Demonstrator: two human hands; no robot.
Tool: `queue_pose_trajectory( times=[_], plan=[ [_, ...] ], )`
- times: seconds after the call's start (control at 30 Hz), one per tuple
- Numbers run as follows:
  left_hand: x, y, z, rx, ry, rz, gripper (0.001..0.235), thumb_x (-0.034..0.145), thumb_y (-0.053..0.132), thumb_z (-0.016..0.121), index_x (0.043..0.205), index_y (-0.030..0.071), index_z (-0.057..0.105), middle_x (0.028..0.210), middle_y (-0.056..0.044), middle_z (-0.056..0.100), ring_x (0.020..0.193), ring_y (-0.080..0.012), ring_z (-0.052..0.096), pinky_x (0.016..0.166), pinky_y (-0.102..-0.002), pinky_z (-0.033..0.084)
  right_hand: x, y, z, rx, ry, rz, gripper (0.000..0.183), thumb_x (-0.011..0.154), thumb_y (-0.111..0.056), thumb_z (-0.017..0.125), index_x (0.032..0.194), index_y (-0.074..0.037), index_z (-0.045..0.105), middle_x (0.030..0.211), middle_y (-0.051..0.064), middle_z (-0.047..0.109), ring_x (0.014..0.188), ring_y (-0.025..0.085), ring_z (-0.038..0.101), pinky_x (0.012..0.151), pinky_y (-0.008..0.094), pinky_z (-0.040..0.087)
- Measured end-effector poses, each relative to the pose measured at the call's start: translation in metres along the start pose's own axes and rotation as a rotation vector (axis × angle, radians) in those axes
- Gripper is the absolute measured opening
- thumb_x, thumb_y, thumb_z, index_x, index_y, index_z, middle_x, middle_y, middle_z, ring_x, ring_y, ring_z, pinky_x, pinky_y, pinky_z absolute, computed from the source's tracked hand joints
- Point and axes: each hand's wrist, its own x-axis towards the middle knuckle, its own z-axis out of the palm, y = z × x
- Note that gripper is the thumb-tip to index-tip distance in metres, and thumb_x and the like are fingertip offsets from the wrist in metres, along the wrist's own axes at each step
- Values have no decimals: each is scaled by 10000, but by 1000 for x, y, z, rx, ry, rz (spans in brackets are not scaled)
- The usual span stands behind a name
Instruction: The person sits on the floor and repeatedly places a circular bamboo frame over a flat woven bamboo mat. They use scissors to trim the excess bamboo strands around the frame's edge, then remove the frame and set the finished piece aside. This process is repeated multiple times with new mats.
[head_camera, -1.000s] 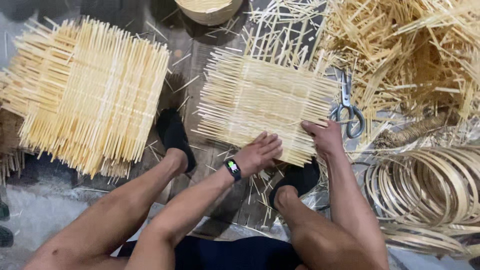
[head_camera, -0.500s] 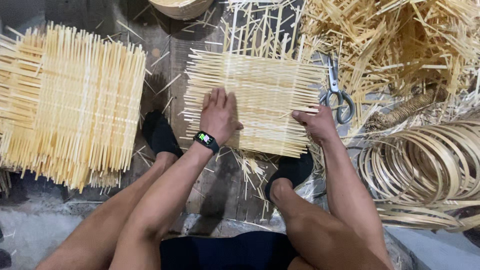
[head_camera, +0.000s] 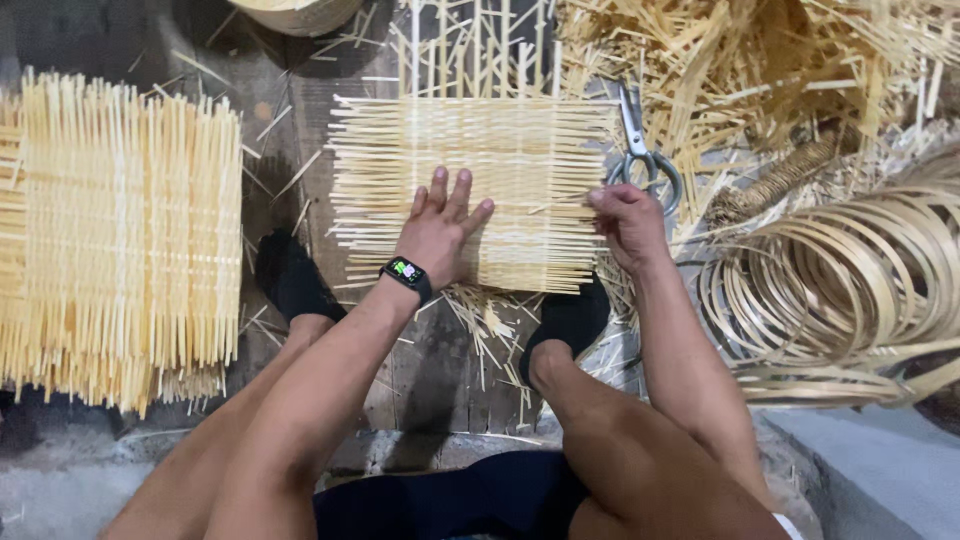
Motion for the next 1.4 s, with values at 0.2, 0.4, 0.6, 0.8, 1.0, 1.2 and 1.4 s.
queue_pose_trajectory(
  times=[0.2,0.4,0.6,0.8,1.0,1.2,1.4],
  plan=[
    [-1,-10,16,201,185,83,987,708,90,794,1588,338,422,1725,-161,120,1564,-430,96,1229,-547,209,-41,-30,-54,-164,449,-354,42,988,-108,660,982,-115,619,835,50,714,701,151,712,584,280,573],
    [-8,5,-12,55,30,45,1075,592,273,914,1547,293,421,1692,-195,135,1551,-446,98,1229,-560,181,-149,-43,-111,-1171,610,-767,103,959,-82,753,1020,-58,674,938,119,662,843,291,631,780,401,512],
    [-6,27,-41,30,8,-1,1138,527,465,956,1512,195,453,1637,-253,208,1518,-457,183,1214,-589,188,-173,-47,-187,-1732,642,-523,415,852,-166,765,1205,15,643,1069,239,674,997,405,624,834,535,496],
    [-13,35,-42,-78,273,92,996,654,457,906,1490,89,507,1626,-299,260,1497,-474,264,1188,-602,251,-106,-33,-227,-1923,585,-242,337,865,-120,637,1167,28,621,1021,254,689,929,399,678,828,504,556],
    [-30,32,-54,-333,481,90,781,828,413,849,1458,50,564,1566,-276,439,1409,-424,478,1136,-504,431,-143,-83,-174,-2039,442,-493,138,1029,-129,592,1076,-71,709,730,112,664,526,248,624,482,403,519],
    [3,80,-62,-1073,415,109,603,1017,410,668,1468,29,547,1504,-216,562,1378,-304,570,1093,-409,511,-182,-205,-83,-1231,423,-750,174,1072,-56,612,1167,-30,756,874,108,748,734,138,727,632,304,596],
    [24,96,-70,-2176,237,152,497,1122,420,534,1371,4,641,993,-45,646,896,-163,608,754,-329,527,-179,-236,22,-926,191,-431,208,1043,-138,615,1145,8,722,869,112,738,738,141,748,605,296,617]
  ],
)
